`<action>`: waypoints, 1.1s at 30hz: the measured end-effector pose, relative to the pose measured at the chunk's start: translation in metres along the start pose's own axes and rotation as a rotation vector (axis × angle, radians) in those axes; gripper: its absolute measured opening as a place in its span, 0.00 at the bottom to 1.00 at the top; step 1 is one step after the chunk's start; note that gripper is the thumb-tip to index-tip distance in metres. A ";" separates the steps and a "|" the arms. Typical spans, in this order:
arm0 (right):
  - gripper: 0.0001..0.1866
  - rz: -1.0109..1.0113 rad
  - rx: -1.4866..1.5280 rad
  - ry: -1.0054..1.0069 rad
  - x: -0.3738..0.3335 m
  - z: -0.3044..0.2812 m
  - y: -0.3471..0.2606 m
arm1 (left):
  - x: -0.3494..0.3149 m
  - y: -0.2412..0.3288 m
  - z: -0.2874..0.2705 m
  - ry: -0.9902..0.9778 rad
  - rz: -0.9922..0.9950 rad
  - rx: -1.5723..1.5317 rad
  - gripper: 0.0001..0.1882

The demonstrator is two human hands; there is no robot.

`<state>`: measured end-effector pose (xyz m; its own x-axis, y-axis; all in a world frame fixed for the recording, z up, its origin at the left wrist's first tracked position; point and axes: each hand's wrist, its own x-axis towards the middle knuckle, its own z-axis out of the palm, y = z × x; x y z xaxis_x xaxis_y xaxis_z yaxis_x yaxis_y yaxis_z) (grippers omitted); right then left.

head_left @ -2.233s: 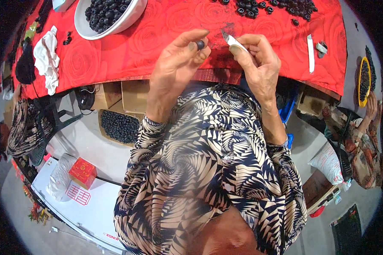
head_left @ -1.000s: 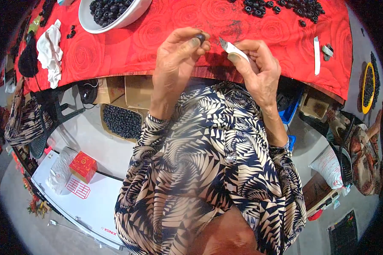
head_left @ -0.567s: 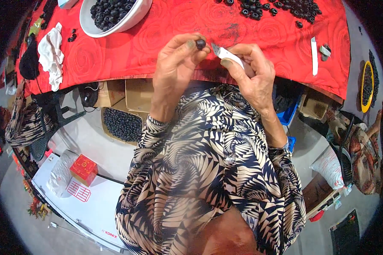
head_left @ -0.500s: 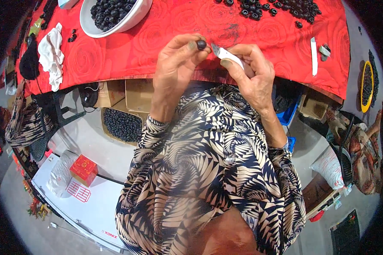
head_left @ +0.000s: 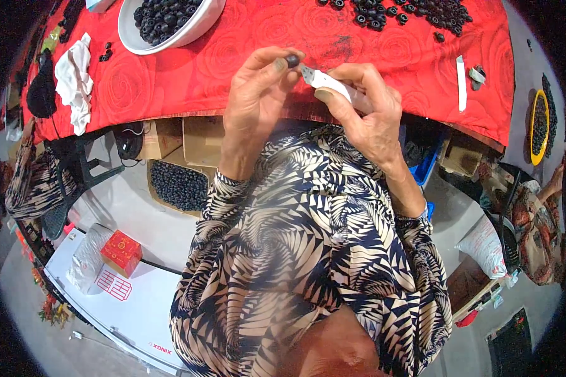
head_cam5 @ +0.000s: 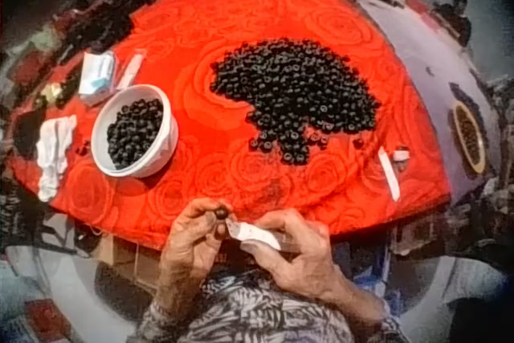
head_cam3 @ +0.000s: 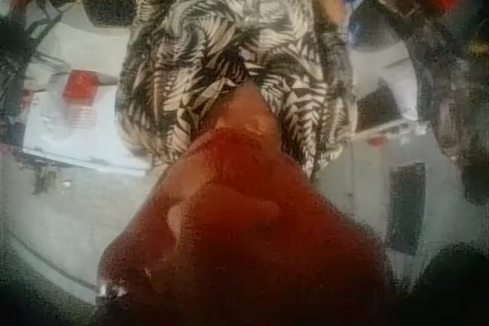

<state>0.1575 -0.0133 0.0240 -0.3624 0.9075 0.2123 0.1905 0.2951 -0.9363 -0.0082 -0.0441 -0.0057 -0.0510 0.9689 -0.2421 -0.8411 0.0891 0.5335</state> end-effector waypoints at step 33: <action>0.12 -0.070 -0.071 -0.016 0.004 0.002 0.000 | -0.001 -0.007 0.000 -0.071 0.023 0.029 0.09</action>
<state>0.1546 -0.0103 0.0245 -0.3913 0.8792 0.2719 0.2283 0.3790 -0.8968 -0.0024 -0.0452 -0.0089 -0.0308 0.9847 -0.1717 -0.8243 0.0721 0.5615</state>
